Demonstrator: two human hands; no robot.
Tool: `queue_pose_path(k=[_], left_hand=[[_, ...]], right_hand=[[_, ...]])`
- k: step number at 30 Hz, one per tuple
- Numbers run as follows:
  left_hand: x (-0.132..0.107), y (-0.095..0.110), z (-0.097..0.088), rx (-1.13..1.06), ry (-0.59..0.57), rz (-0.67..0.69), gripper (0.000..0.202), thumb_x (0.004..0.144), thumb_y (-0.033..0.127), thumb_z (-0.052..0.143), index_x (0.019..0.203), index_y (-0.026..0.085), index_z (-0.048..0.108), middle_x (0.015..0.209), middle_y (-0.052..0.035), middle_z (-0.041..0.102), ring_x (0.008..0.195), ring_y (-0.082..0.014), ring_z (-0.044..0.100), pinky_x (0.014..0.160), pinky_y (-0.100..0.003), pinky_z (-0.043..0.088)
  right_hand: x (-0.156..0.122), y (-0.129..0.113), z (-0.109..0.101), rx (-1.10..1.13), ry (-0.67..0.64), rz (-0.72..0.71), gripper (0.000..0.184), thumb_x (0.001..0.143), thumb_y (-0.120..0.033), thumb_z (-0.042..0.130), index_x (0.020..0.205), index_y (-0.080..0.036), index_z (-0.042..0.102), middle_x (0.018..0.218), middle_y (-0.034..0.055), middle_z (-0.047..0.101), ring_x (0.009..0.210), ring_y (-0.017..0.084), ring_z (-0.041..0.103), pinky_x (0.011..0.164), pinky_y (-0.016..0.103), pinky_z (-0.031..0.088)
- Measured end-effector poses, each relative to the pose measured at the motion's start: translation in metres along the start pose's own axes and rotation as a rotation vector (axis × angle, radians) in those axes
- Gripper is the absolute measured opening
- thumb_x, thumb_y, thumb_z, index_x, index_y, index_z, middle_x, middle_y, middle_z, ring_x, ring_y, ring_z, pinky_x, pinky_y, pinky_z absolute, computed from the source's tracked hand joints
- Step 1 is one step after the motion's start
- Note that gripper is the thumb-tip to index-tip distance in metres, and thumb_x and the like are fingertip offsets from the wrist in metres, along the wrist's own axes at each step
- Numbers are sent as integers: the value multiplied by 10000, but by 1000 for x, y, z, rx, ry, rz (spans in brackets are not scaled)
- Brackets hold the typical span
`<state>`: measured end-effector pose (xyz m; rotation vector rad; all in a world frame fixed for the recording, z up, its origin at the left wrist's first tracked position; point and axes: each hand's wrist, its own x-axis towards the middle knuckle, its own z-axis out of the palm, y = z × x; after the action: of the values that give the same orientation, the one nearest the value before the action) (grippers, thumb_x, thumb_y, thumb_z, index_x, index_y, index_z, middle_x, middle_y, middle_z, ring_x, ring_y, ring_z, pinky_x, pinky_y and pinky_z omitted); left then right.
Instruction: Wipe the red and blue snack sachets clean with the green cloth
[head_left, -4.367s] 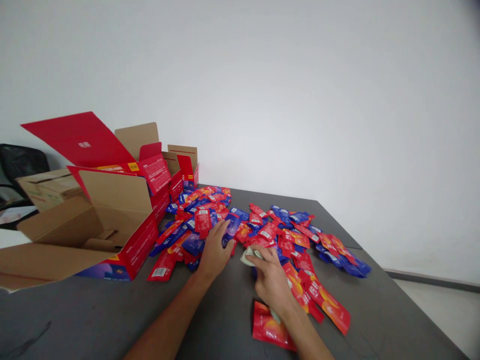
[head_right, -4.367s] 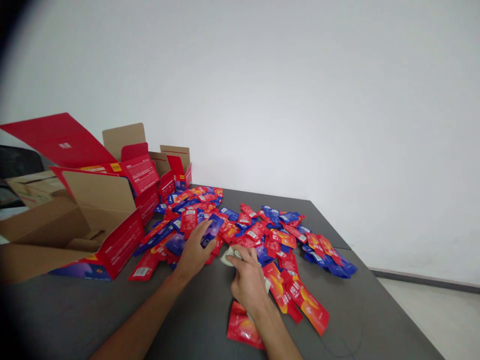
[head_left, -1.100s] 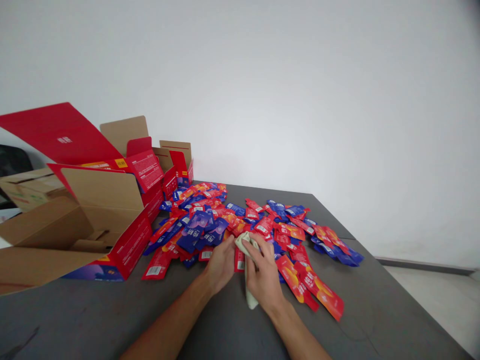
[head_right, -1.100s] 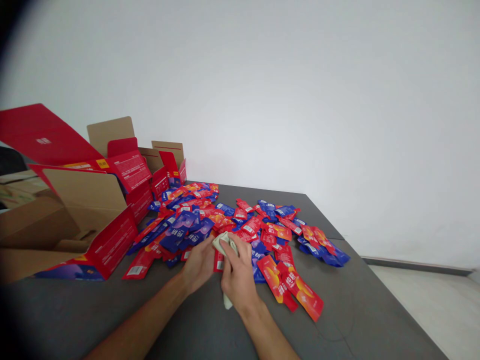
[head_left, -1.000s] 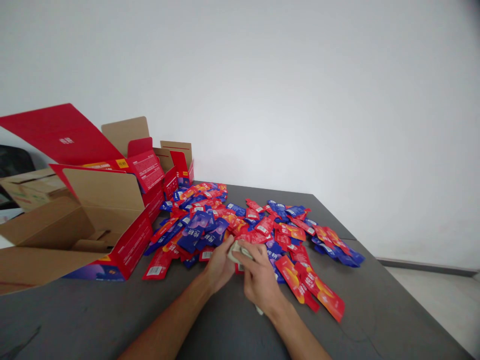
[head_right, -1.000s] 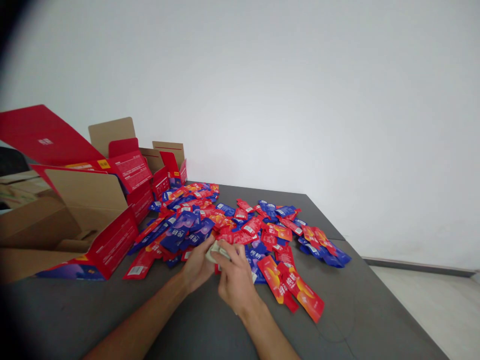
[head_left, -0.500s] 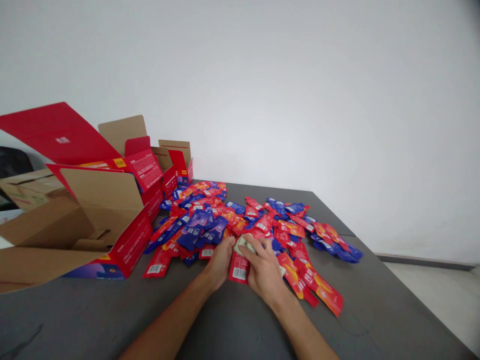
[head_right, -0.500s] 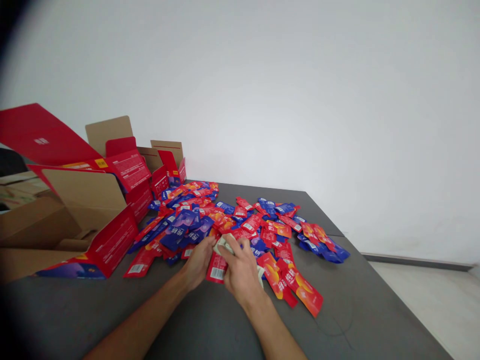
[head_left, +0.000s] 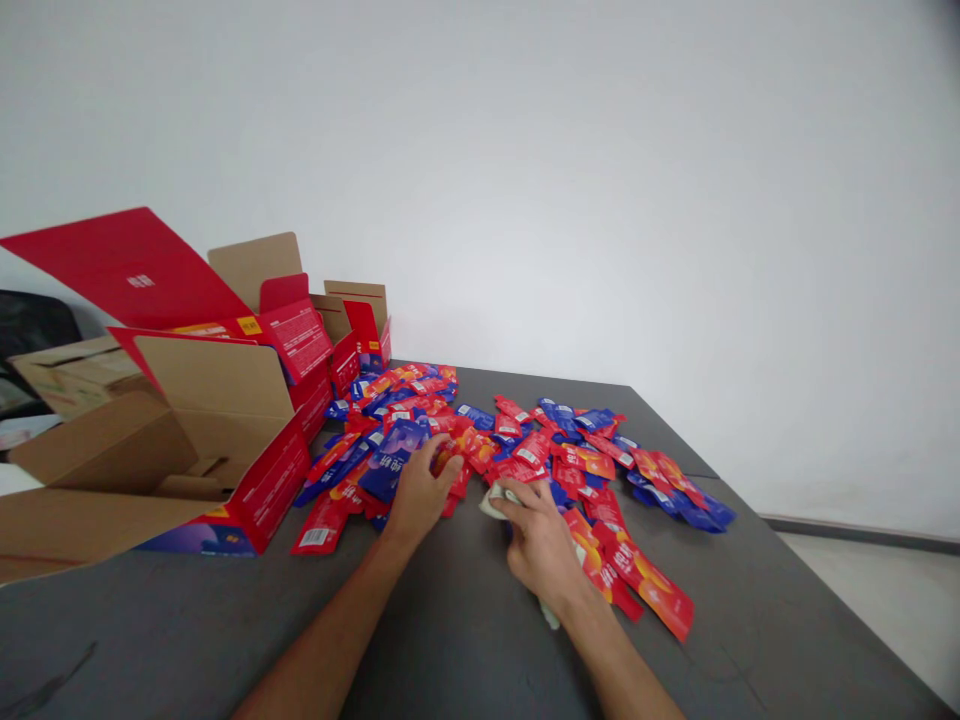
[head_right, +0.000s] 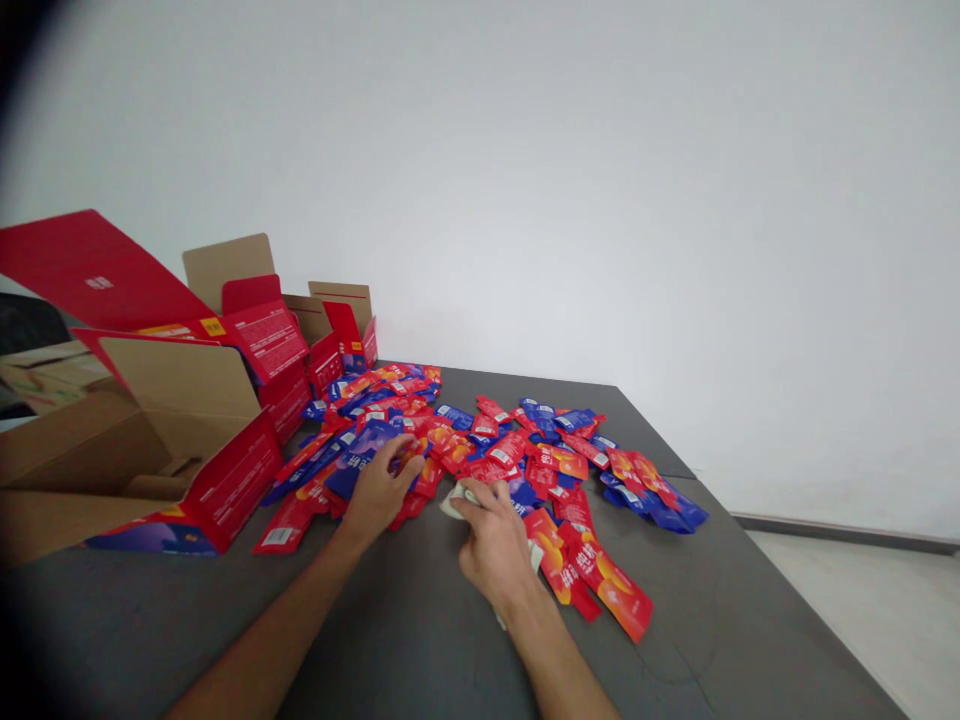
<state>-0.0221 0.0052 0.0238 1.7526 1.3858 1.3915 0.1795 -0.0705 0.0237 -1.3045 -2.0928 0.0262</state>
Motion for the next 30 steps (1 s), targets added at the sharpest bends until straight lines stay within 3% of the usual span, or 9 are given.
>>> queue_pose_path(k=[2,5,11,15,17,19,23,26,30], left_hand=[[5,-5,-11,316,93,75,408,881,389,573,1237,199,633,1306,-122,623,1218,-315,534,1050,-494,374],[10,-14,-21,668,193,77,393,904,317,522,1266,207,626,1438,-139,515,1290,-365,438,1037,-576,348],[5,-27,-8,920,158,29,338,874,200,501,1145,186,703,1472,-168,458,1385,-397,302,1047,-605,323],[-10,-14,21,809,19,188,332,920,225,446,1135,201,698,1429,-127,517,1379,-351,330,1099,-572,288],[-19,-6,37,690,-146,305,359,911,182,440,1181,218,674,1397,-97,555,1346,-305,380,1101,-514,314],[-28,-1,50,584,-358,433,517,826,73,470,1290,254,607,1444,-63,521,1370,-280,354,1106,-489,313],[-38,-4,64,427,-675,532,834,657,-21,505,1426,299,472,1545,-41,414,1438,-308,267,1092,-529,291],[-39,-8,65,298,-734,493,747,750,8,466,1426,325,478,1487,-56,494,1432,-309,306,1079,-533,275],[-36,-5,62,89,-638,428,493,890,145,470,1326,339,590,1361,-70,612,1356,-295,431,1079,-484,267]], right_hand=[[0,5,-3,-62,18,65,667,619,82,459,1112,-272,734,1293,0,623,1024,247,490,878,371,486],[0,11,-7,-171,22,156,622,635,67,466,1092,-250,744,1305,7,620,1019,256,490,885,364,480],[-1,23,-9,-286,21,339,594,640,20,503,1107,-248,753,1239,24,652,1037,273,490,910,353,460],[0,24,-11,-301,1,411,569,641,-3,523,1095,-250,761,1233,22,654,1039,272,489,904,336,454],[0,24,-12,-309,3,426,556,642,-13,532,1094,-242,761,1224,30,658,1028,271,493,897,335,450],[-1,26,-11,-320,23,419,538,638,-21,544,1081,-234,765,1207,38,664,1006,269,500,892,343,448],[-4,34,-4,-322,138,319,501,624,-13,559,1010,-246,776,1128,58,686,921,271,505,786,364,469],[-6,39,1,-309,210,238,513,602,5,546,979,-256,775,1061,76,697,883,278,504,736,382,472],[-4,41,1,-260,276,198,536,608,29,504,980,-249,772,1086,80,688,893,261,531,774,395,471]])
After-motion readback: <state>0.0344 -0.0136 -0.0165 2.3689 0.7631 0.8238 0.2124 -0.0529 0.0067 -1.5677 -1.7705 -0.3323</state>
